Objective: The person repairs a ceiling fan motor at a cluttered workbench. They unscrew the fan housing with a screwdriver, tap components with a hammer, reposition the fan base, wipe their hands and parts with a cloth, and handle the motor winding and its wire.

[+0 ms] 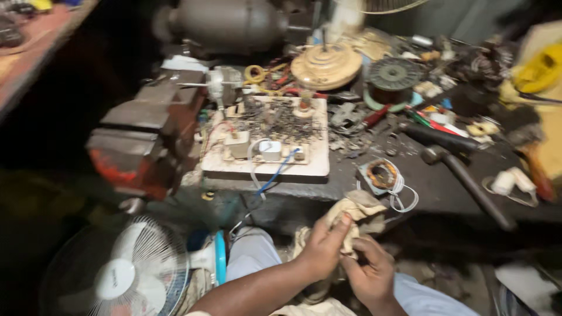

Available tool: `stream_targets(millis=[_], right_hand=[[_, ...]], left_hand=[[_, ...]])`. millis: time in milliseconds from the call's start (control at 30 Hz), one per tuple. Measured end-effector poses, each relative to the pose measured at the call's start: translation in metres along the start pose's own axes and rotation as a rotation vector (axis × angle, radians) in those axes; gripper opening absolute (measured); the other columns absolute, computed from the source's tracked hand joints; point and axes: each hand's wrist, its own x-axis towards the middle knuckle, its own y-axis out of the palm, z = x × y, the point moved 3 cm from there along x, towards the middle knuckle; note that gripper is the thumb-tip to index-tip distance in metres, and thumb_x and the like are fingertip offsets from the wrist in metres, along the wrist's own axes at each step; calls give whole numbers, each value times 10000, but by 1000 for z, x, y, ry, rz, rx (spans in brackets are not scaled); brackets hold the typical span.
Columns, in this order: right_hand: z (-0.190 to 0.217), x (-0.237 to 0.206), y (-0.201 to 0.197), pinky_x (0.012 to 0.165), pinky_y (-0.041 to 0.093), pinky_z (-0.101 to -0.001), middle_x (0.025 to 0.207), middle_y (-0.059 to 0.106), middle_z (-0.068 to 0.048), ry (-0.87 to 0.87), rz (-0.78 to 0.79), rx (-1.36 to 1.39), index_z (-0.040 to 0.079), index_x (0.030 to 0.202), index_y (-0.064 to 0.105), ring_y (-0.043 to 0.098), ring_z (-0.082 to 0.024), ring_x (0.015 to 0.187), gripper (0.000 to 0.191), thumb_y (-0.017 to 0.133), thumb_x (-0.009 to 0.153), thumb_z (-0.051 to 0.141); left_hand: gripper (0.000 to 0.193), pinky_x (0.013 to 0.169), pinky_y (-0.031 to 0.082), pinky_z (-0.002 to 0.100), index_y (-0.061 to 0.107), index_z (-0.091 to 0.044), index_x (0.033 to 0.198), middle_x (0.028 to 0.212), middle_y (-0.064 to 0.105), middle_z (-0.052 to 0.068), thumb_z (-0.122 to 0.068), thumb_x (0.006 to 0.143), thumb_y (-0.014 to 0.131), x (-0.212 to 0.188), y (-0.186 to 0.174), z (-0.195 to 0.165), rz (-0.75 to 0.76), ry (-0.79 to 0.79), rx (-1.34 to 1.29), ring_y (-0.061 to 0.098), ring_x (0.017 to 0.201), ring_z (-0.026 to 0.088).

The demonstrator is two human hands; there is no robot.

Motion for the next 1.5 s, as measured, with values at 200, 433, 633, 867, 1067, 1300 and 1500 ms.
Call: stream_targets(millis=[200,433,633,867,1067,1300,1500], right_hand=[[22,-5,-4,977,566,-353,1293,620,-139,-127,-251,1,72,1406,570,667,-198,1123,685,884,813,212],[51,14,-12,1283,252,-526,1682,183,-260,-406,-110,-321,26,1629,194,284,-400,1562,868,616,1012,467],[25,-31,-21,1191,344,-471,1635,218,-263,-278,-302,-68,-7,1667,19,389,-359,1445,990,550,1047,552],[-10,-34,-64,1202,406,-422,1449,524,-202,-175,-536,-272,-41,1457,447,550,-325,1330,527,426,1158,392],[-23,-32,-142,1078,468,-382,1291,616,-159,16,-750,-191,-84,1370,531,585,-254,1182,483,508,1208,370],[-26,-59,-179,1151,425,-308,1277,555,-124,-40,-806,81,-114,1400,494,514,-175,1164,450,477,1258,312],[6,-29,-75,1246,282,-399,1600,417,-187,-46,-321,68,-43,1565,328,403,-291,1478,796,436,1076,575]], left_hand=[[543,988,514,323,567,32,1392,1253,678,81,-401,1089,439,1,8,-5,144,-13,-59,636,1133,149],[1021,1252,320,368,141,60,1663,1646,348,176,-736,1036,267,-19,39,-15,705,238,-10,388,1501,244],[1153,1348,69,471,185,123,1623,1744,171,288,-837,986,219,-23,58,-14,855,485,111,113,1693,401],[1264,1312,100,487,111,116,1620,1721,168,297,-915,898,230,-25,65,-5,1030,287,-38,167,1639,403],[1318,1337,172,562,245,-101,1691,1748,207,205,-994,722,295,-4,46,-26,819,-176,-803,275,1600,372],[1348,1337,123,527,205,-114,1670,1755,177,145,-1029,682,270,9,47,-49,612,-55,-786,202,1621,303],[1362,1332,128,458,161,-88,1686,1770,123,130,-1030,710,280,-2,56,-19,697,-77,-546,196,1613,257]])
